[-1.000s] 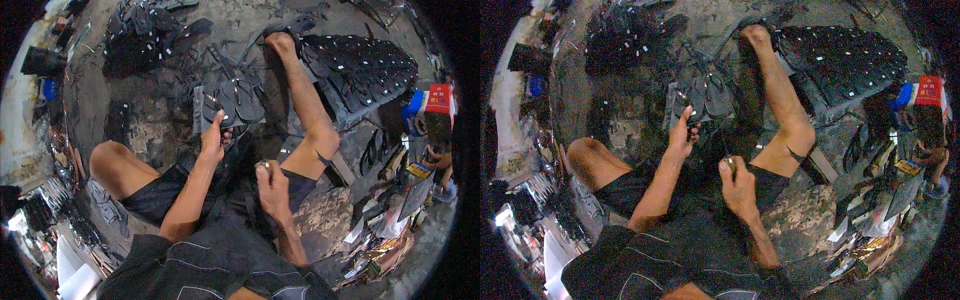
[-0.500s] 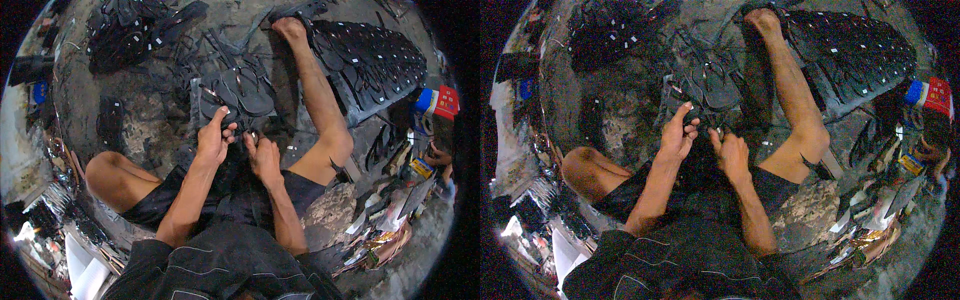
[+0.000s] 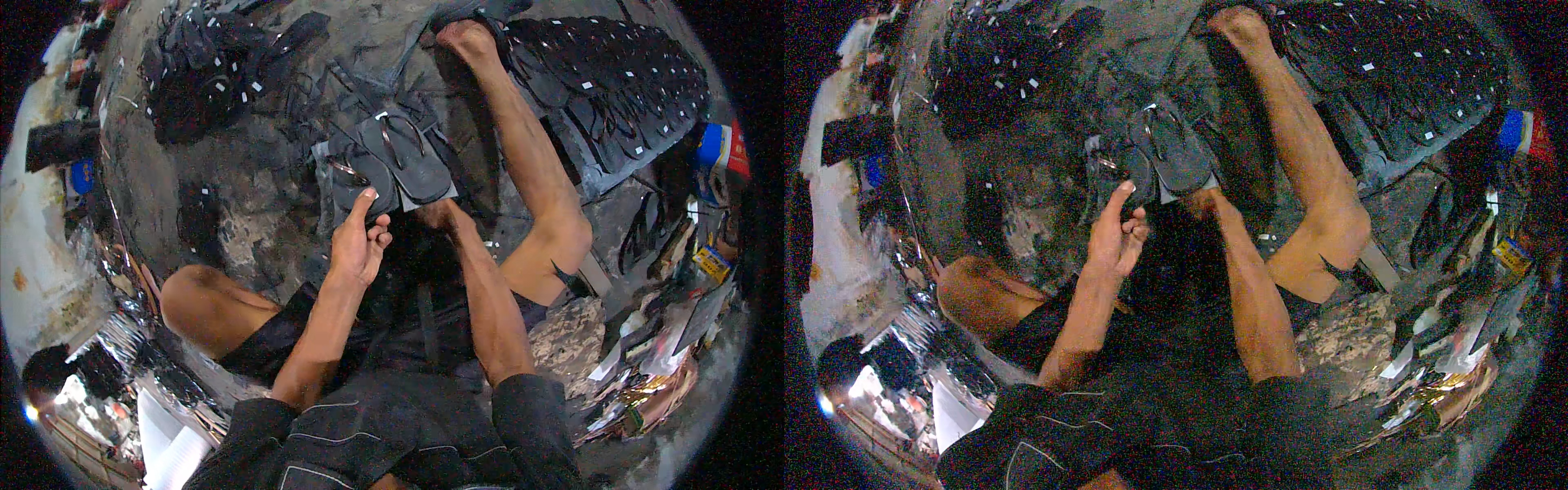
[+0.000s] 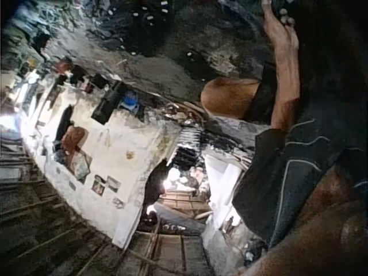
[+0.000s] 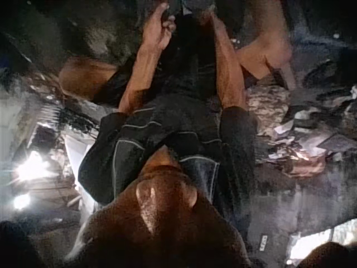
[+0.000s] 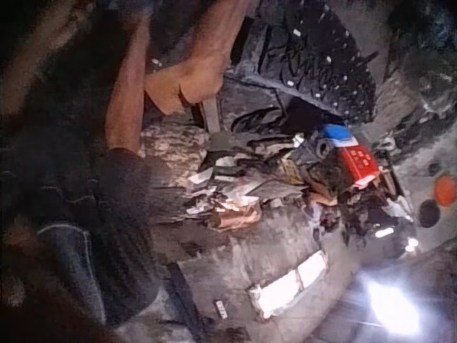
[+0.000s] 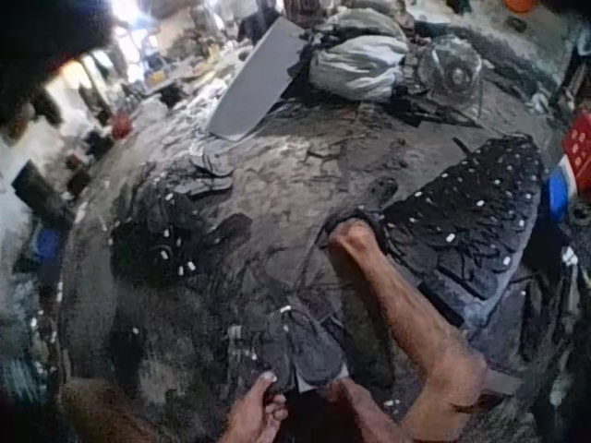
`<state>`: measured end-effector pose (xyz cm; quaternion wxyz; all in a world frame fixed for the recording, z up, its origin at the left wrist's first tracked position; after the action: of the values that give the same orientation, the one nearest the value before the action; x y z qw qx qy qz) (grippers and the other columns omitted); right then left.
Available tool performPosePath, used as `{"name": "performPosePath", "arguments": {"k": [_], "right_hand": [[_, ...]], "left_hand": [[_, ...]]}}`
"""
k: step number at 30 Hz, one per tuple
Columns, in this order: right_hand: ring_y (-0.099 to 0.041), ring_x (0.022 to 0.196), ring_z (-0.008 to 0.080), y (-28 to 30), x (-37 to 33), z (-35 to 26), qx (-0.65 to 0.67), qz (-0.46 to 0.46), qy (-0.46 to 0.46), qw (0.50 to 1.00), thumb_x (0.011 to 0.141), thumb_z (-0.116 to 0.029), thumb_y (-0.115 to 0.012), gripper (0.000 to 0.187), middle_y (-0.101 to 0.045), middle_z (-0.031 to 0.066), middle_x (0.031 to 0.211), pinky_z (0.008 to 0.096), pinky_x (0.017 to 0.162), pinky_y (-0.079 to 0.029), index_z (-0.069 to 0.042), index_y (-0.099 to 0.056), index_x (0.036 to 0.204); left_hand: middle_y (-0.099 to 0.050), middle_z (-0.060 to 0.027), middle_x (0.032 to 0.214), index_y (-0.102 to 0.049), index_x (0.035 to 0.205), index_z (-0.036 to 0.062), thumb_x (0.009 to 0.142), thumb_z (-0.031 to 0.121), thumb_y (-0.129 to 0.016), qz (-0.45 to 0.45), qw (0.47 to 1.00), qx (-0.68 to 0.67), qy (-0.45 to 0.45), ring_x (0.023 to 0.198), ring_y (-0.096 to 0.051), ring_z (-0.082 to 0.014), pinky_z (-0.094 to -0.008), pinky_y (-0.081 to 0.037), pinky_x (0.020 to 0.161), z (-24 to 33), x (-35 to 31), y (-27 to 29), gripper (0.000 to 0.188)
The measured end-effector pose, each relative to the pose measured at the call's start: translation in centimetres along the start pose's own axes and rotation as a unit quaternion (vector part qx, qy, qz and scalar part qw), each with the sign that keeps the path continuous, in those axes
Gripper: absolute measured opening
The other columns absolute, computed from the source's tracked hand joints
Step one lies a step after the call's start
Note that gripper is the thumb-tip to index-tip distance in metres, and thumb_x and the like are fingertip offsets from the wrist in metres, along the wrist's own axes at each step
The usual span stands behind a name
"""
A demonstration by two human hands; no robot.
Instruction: The person sits on the floor and uses a knife to trim excess material from the edges of black flip-flops. They handle each sandal individually, cutting along the perimeter and placing finished items aside.
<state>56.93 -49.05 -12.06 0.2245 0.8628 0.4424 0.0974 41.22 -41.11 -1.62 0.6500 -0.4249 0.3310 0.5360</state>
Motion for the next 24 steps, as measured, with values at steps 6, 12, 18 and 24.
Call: {"name": "performPosePath", "arguments": {"k": [6, 12, 18, 24], "right_hand": [[-0.046, 0.130, 0.0389, -5.3, 0.3, -3.9, -0.062, 0.124, 0.025, 0.990, 0.098, -0.032, -0.059, 0.051, -0.057, 0.0186, 0.134, 0.0473, 0.113, -0.034, -0.011, -0.051, 0.143], [-0.070, 0.083, 0.0381, -6.5, 6.5, -7.7, 0.136, 0.014, -0.159, 0.978, 0.104, -0.049, -0.050, 0.052, -0.075, 0.0170, 0.096, 0.0513, 0.074, -0.053, -0.001, -0.067, 0.109], [-0.059, 0.072, 0.0052, 6.1, 0.4, -22.9, 0.463, 0.158, -0.032, 0.872, 0.097, -0.036, -0.071, 0.037, -0.068, -0.0018, 0.079, 0.0264, 0.063, -0.047, 0.000, -0.072, 0.097], [-0.056, 0.069, 0.0044, 12.6, -5.6, -26.1, 0.374, 0.141, 0.038, 0.916, 0.092, -0.022, -0.078, 0.025, -0.069, -0.0016, 0.076, 0.0249, 0.065, -0.047, 0.001, -0.073, 0.100]], "left_hand": [[-0.062, -0.0028, 0.079, -0.061, 0.113, 0.0127, 0.089, 0.032, -0.079, 0.006, 1.000, -0.023, -0.007, 0.059, -0.054, -0.0114, -0.0253, -0.047, 0.051, -0.6, -1.2, 1.9, 0.036], [-0.060, -0.0026, 0.084, -0.063, 0.111, 0.0109, 0.092, 0.042, -0.071, -0.011, 0.989, 0.134, -0.058, 0.058, -0.053, -0.0153, -0.0303, -0.047, 0.055, 0.3, -14.7, 8.7, 0.038], [-0.062, -0.0074, 0.090, -0.061, 0.120, 0.0025, 0.088, 0.032, -0.076, -0.076, 0.894, 0.376, -0.232, 0.079, -0.060, -0.0191, -0.0346, -0.050, 0.069, -0.4, -17.3, 9.4, 0.046], [-0.055, -0.0124, 0.141, -0.038, 0.152, 0.0021, 0.092, 0.057, -0.065, -0.178, 0.949, 0.173, -0.194, 0.130, -0.051, -0.0329, -0.0402, -0.036, 0.115, 8.7, -18.5, 8.0, 0.086]]}}
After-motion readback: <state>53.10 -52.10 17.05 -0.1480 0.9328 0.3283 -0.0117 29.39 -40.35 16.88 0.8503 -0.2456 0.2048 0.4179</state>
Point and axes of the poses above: each hand's wrist, its own x-axis towards the middle knuckle, its own y-axis out of the back of the hand, z = x × y, the point moved 6 cm from there along x, towards the middle knuckle
